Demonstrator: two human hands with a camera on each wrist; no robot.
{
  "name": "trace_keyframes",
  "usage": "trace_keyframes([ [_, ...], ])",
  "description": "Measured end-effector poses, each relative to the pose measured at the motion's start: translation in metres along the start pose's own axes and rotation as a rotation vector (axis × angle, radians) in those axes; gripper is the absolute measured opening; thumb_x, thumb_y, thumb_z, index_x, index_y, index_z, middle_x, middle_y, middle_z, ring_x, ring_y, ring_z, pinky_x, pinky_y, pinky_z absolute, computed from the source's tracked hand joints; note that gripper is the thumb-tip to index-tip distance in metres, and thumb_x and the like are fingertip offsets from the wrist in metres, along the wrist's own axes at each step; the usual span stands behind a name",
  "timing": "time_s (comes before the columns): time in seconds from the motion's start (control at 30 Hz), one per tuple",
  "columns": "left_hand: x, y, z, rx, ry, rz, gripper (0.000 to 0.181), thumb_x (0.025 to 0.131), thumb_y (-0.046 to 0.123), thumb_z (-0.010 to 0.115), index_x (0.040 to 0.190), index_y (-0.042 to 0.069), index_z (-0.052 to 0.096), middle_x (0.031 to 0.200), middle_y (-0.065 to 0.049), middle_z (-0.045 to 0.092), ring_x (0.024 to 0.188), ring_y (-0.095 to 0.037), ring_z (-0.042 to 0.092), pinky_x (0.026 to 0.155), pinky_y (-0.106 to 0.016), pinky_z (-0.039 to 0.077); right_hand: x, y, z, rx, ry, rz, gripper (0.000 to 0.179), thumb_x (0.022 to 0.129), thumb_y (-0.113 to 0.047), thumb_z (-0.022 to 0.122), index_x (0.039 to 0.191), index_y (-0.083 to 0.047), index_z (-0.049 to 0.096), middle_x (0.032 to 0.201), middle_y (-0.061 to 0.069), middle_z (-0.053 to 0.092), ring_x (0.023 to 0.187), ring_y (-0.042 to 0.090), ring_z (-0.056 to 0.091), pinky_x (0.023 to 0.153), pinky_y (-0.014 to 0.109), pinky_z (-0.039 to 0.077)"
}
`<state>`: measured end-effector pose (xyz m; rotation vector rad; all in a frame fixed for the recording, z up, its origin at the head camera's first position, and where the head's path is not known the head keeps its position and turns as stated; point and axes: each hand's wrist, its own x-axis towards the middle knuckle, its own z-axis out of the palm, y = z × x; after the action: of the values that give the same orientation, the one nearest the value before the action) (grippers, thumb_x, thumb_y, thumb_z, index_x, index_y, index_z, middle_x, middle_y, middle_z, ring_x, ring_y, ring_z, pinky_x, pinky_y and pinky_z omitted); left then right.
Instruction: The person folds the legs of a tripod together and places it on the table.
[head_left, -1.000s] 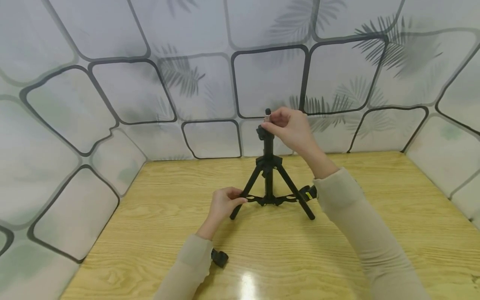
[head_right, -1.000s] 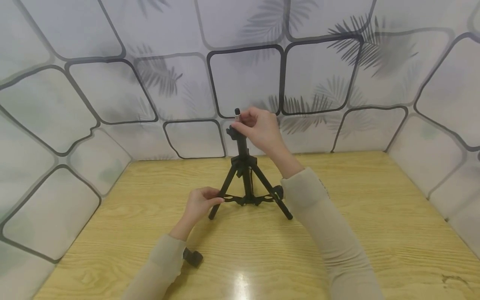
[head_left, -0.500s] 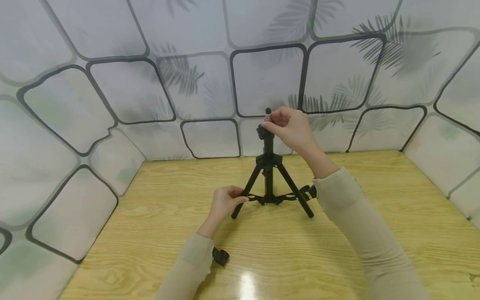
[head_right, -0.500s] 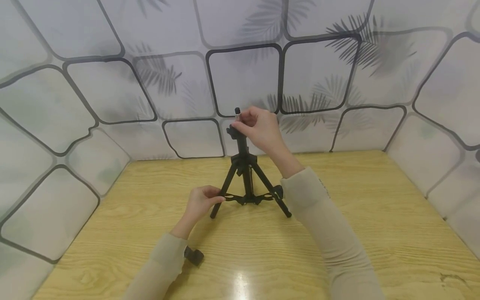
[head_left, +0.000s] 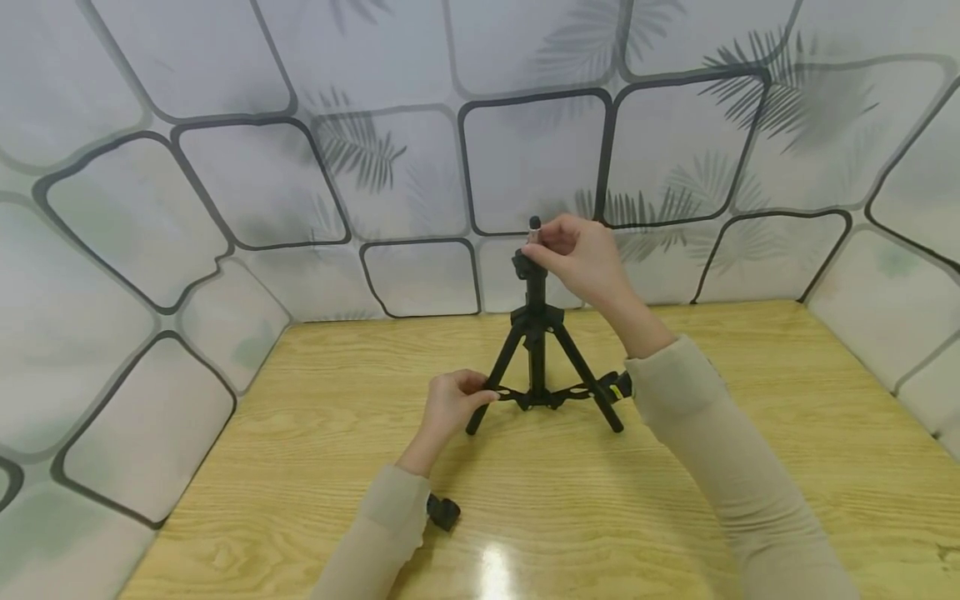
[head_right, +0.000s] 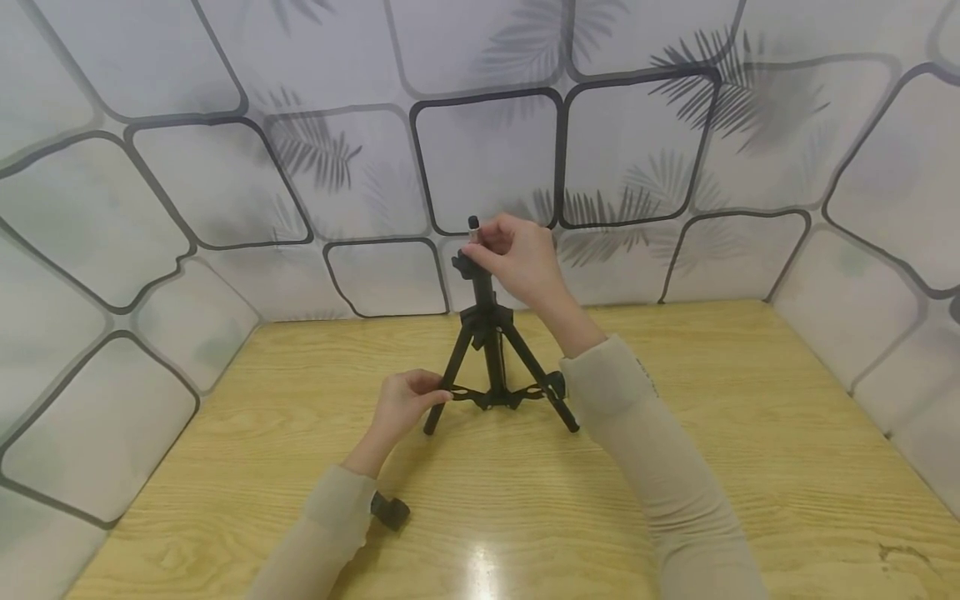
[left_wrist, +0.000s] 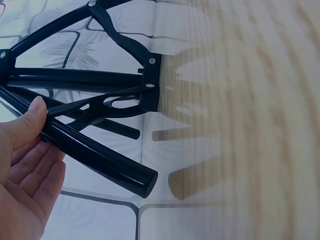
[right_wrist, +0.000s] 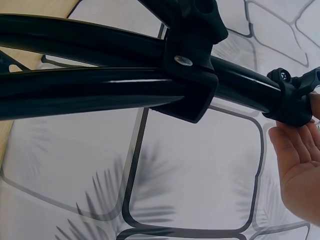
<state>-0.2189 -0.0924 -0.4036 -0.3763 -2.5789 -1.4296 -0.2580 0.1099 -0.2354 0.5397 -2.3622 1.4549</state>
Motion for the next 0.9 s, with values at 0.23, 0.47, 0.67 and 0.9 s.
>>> trace_keyframes([
  [0.23, 0.001, 0.0034, 0.0003, 0.014, 0.003, 0.004, 0.024, 0.073, 0.014, 0.073, 0.09, -0.001, 0.067, 0.081, -0.009, 0.066, 0.071, -0.016, 0.061, 0.057, -0.022, 0.049, -0.0007, -0.0002, 0.0008, 0.022, 0.004, -0.005, 0.024, 0.081, -0.021, 0.066, 0.095, -0.002, 0.062, 0.096, 0.007, 0.063, 0.086, 0.014, 0.061, 0.074, 0.028, 0.048],
  [0.47, 0.0008, 0.0049, 0.0014, -0.006, 0.012, 0.03, 0.024, 0.074, 0.012, 0.072, 0.092, -0.003, 0.066, 0.082, -0.011, 0.066, 0.071, -0.017, 0.061, 0.058, -0.022, 0.049, -0.0018, 0.0004, 0.0015, 0.029, 0.001, -0.005, 0.025, 0.081, -0.022, 0.066, 0.096, -0.003, 0.061, 0.096, 0.007, 0.063, 0.086, 0.013, 0.061, 0.075, 0.028, 0.048],
  [0.67, 0.0005, 0.0046, 0.0037, -0.026, 0.028, 0.046, 0.026, 0.074, 0.012, 0.071, 0.094, -0.003, 0.066, 0.084, -0.012, 0.066, 0.073, -0.017, 0.062, 0.06, -0.022, 0.05, -0.0023, 0.0014, 0.0024, 0.033, 0.005, -0.018, 0.026, 0.081, -0.023, 0.066, 0.096, -0.003, 0.062, 0.096, 0.007, 0.063, 0.085, 0.013, 0.061, 0.074, 0.028, 0.048],
  [0.9, 0.0011, 0.0054, 0.0073, -0.026, 0.047, 0.065, 0.024, 0.075, 0.013, 0.071, 0.094, -0.002, 0.067, 0.082, -0.009, 0.066, 0.072, -0.015, 0.062, 0.058, -0.022, 0.05, -0.0022, 0.0031, 0.0021, 0.041, 0.015, -0.024, 0.025, 0.08, -0.022, 0.066, 0.095, -0.002, 0.062, 0.095, 0.008, 0.063, 0.085, 0.015, 0.061, 0.074, 0.028, 0.048],
])
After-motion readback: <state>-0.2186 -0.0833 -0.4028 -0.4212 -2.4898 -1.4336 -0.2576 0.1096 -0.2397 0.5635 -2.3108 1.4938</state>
